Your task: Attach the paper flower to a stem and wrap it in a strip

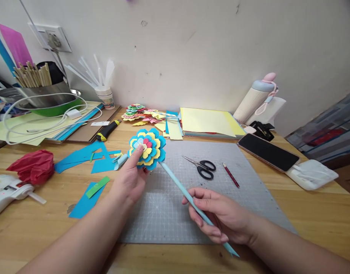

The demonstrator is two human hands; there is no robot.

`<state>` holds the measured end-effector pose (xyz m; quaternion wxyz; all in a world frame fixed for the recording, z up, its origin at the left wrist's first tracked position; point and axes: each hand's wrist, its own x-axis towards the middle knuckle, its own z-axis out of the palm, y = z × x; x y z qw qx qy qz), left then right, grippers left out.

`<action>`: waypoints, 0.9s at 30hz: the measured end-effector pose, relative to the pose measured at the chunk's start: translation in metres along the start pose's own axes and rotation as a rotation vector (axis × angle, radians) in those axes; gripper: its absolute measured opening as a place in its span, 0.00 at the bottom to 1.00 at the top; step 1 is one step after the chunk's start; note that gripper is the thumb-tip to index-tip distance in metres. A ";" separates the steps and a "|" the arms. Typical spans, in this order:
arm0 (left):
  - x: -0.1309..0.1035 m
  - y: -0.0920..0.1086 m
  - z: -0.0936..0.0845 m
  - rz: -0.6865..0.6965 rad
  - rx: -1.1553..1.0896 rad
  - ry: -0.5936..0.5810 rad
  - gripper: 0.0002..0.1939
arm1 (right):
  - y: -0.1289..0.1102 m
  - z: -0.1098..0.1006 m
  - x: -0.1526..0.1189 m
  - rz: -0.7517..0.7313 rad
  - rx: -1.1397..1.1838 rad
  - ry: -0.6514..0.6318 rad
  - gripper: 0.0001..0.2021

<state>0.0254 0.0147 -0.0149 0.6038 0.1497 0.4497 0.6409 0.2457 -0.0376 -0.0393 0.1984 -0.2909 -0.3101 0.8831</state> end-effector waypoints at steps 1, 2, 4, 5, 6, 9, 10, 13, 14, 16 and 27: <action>0.001 -0.001 -0.001 0.004 0.015 0.003 0.11 | 0.001 0.000 0.001 -0.001 0.000 0.001 0.06; 0.002 -0.002 -0.001 0.006 0.030 0.006 0.12 | 0.002 0.001 0.001 -0.004 0.001 0.001 0.06; 0.003 -0.004 -0.003 0.007 0.059 0.009 0.13 | 0.004 0.001 0.002 -0.011 0.002 0.003 0.06; 0.004 -0.004 -0.004 0.009 0.074 0.009 0.14 | 0.005 0.001 0.003 -0.012 0.001 0.005 0.06; 0.004 -0.005 -0.005 0.013 0.089 0.009 0.15 | 0.006 0.001 0.003 -0.010 0.001 0.008 0.06; 0.003 -0.005 -0.006 0.045 0.135 0.012 0.17 | 0.006 0.001 0.003 0.001 0.001 0.013 0.07; 0.002 -0.004 -0.006 0.058 0.157 0.015 0.18 | 0.006 0.001 0.003 0.002 0.001 0.012 0.07; 0.000 -0.003 -0.006 0.105 0.238 0.030 0.19 | 0.006 0.001 0.003 -0.006 0.000 -0.005 0.07; -0.001 -0.002 -0.006 0.120 0.258 0.036 0.19 | 0.007 0.001 0.003 -0.008 -0.002 -0.012 0.08; -0.003 -0.001 -0.006 0.149 0.278 0.048 0.18 | 0.008 0.000 0.003 -0.012 -0.005 -0.021 0.08; -0.003 0.001 -0.006 0.166 0.299 0.010 0.20 | 0.007 0.000 0.003 -0.001 -0.018 -0.030 0.07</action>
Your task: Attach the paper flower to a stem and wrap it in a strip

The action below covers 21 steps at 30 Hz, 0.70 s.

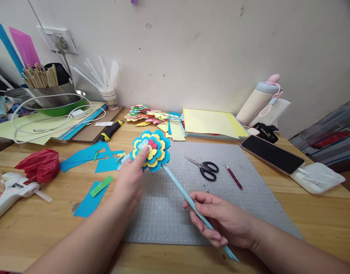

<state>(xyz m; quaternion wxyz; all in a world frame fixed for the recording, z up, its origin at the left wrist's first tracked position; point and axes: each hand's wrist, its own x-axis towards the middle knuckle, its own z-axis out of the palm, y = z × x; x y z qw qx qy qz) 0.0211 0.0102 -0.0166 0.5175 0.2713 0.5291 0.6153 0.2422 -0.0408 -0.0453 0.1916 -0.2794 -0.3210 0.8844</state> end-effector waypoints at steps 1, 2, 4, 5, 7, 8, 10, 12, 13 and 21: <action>0.000 0.000 0.000 0.001 -0.007 0.003 0.20 | 0.000 0.000 0.000 0.003 -0.002 -0.001 0.07; 0.000 0.000 0.000 -0.001 -0.012 0.011 0.20 | -0.001 0.000 0.000 0.006 -0.002 -0.001 0.07; 0.001 -0.001 0.001 -0.012 -0.011 0.033 0.20 | -0.001 -0.001 0.000 0.017 0.001 -0.004 0.07; 0.001 -0.002 0.001 -0.017 -0.008 0.045 0.20 | -0.001 -0.002 0.000 0.021 0.005 -0.008 0.07; 0.002 -0.004 0.001 -0.025 0.001 0.067 0.20 | -0.001 -0.003 0.000 0.024 0.017 -0.020 0.08; 0.003 -0.005 0.000 -0.027 0.004 0.075 0.20 | -0.002 -0.004 0.000 0.024 0.024 -0.026 0.08; 0.005 -0.007 0.000 -0.026 0.010 0.090 0.19 | -0.002 -0.005 0.001 0.022 0.043 -0.036 0.09; 0.005 -0.009 0.000 -0.030 0.015 0.104 0.19 | -0.002 -0.006 0.001 0.024 0.064 -0.048 0.09; 0.005 -0.009 0.000 -0.035 0.017 0.110 0.19 | -0.002 -0.006 0.001 0.024 0.071 -0.055 0.09; 0.003 -0.006 0.003 -0.066 0.031 0.152 0.18 | -0.002 -0.010 0.003 0.015 0.089 -0.076 0.08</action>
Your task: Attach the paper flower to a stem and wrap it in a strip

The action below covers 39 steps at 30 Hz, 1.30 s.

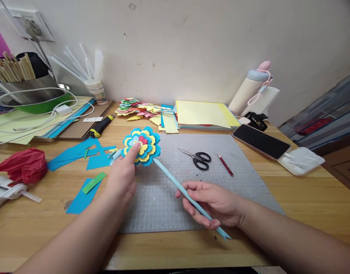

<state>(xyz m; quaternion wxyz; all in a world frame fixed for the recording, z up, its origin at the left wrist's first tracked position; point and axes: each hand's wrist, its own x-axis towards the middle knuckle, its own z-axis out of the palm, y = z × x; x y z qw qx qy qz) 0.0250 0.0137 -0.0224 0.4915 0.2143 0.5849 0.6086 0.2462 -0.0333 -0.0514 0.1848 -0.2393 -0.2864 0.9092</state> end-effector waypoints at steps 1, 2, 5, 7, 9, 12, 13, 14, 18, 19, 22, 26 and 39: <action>0.000 0.000 0.000 -0.003 -0.001 0.004 0.18 | -0.001 0.000 0.000 0.001 -0.001 0.000 0.08; 0.000 0.000 0.000 -0.005 -0.003 0.005 0.18 | -0.001 0.001 -0.001 0.003 -0.003 0.001 0.08; -0.001 0.001 0.000 -0.006 -0.019 0.002 0.18 | -0.004 0.002 -0.002 0.006 -0.010 0.021 0.08; -0.001 0.001 0.000 -0.006 -0.027 0.002 0.18 | -0.005 0.004 -0.003 0.011 -0.016 0.046 0.09; -0.001 0.002 0.000 -0.008 -0.030 -0.002 0.17 | -0.004 0.004 -0.003 0.014 -0.025 0.064 0.09; 0.000 0.003 0.000 -0.015 -0.041 -0.035 0.17 | -0.004 0.004 -0.003 0.008 -0.035 0.078 0.10; 0.000 0.004 0.000 -0.019 -0.047 -0.053 0.17 | -0.004 0.004 -0.003 0.005 -0.037 0.085 0.09; 0.001 0.005 0.000 -0.024 -0.054 -0.073 0.16 | -0.005 0.004 -0.002 0.001 -0.040 0.093 0.09; 0.001 0.009 -0.001 -0.019 -0.085 -0.181 0.17 | -0.009 0.002 -0.003 -0.040 -0.089 0.110 0.10; 0.001 0.009 -0.002 0.001 -0.085 -0.202 0.17 | -0.010 0.001 -0.004 -0.058 -0.111 0.110 0.10; 0.003 0.008 -0.004 0.110 -0.072 -0.154 0.20 | -0.015 0.000 -0.007 -0.133 -0.220 0.143 0.11; 0.004 0.006 -0.006 0.169 -0.086 -0.136 0.21 | -0.019 -0.003 -0.009 -0.241 -0.512 0.294 0.12; -0.010 0.017 0.006 0.041 -0.259 -0.361 0.15 | -0.021 -0.003 -0.013 -0.485 -1.337 0.718 0.12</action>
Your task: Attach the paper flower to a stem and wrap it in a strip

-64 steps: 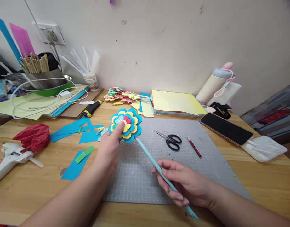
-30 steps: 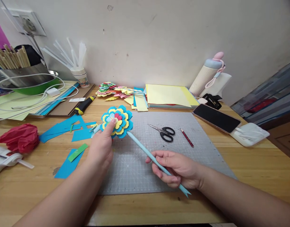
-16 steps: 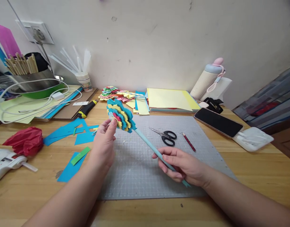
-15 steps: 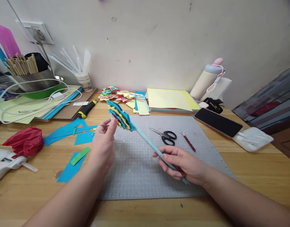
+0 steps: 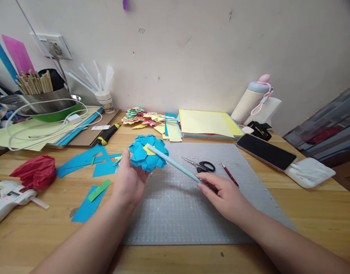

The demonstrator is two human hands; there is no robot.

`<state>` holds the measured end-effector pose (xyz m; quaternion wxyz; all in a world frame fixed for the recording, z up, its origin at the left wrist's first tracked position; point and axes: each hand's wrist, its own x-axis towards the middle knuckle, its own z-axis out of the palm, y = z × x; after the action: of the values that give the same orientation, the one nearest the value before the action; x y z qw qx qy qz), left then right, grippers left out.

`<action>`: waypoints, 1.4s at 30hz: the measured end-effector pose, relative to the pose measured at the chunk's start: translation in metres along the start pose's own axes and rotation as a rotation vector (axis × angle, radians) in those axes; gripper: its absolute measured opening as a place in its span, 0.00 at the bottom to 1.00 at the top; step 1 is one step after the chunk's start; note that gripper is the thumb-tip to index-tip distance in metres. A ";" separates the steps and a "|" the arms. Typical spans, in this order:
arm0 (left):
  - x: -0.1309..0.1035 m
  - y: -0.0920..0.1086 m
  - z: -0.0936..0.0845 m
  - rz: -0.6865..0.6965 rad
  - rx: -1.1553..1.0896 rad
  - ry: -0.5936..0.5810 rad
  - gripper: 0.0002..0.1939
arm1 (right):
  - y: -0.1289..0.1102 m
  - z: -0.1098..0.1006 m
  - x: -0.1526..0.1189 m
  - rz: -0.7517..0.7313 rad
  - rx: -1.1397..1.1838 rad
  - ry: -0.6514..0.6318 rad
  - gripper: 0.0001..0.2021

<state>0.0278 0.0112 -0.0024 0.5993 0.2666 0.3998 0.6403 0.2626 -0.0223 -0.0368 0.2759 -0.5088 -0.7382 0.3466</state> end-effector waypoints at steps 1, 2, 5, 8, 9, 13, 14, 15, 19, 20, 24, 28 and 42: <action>0.000 0.000 0.000 -0.007 -0.031 0.020 0.18 | 0.000 0.000 0.000 -0.001 -0.014 0.003 0.12; 0.000 -0.001 -0.001 -0.015 -0.047 0.039 0.18 | 0.000 0.000 0.000 0.000 -0.025 0.000 0.11; 0.000 -0.003 -0.005 -0.024 -0.007 0.066 0.09 | 0.000 0.002 0.000 0.017 -0.031 -0.022 0.10; 0.001 -0.006 -0.007 -0.031 0.032 0.054 0.07 | -0.001 0.004 0.000 0.035 -0.004 -0.022 0.11; 0.001 -0.006 -0.008 -0.028 0.035 0.052 0.07 | -0.001 0.004 0.000 0.036 0.005 -0.019 0.12; 0.002 -0.007 -0.009 -0.002 0.065 0.050 0.12 | 0.001 0.005 -0.001 0.030 0.032 -0.016 0.13; 0.003 -0.007 -0.009 0.006 0.075 0.051 0.12 | 0.001 0.005 -0.001 0.028 0.040 -0.013 0.13; 0.003 -0.007 -0.009 0.013 0.086 0.054 0.11 | 0.001 0.005 -0.001 0.027 0.049 -0.010 0.13; 0.003 -0.008 -0.009 0.023 0.139 0.080 0.07 | 0.001 0.005 -0.001 0.021 0.055 -0.013 0.13; 0.003 -0.009 -0.009 0.023 0.151 0.091 0.08 | 0.001 0.005 -0.001 0.021 0.047 -0.017 0.13; 0.004 -0.011 -0.011 0.025 0.182 0.149 0.09 | 0.002 0.009 -0.003 0.059 0.070 -0.040 0.12; 0.007 -0.012 -0.015 0.042 0.215 0.240 0.11 | 0.003 0.006 0.000 0.240 0.354 -0.071 0.16; 0.012 -0.010 -0.018 0.024 0.280 0.372 0.12 | 0.012 -0.028 0.021 0.621 0.940 -0.497 0.14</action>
<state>0.0167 0.0189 -0.0216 0.4649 0.2291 0.5851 0.6237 0.2836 0.0065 -0.0287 0.1765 -0.4282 -0.3659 0.8072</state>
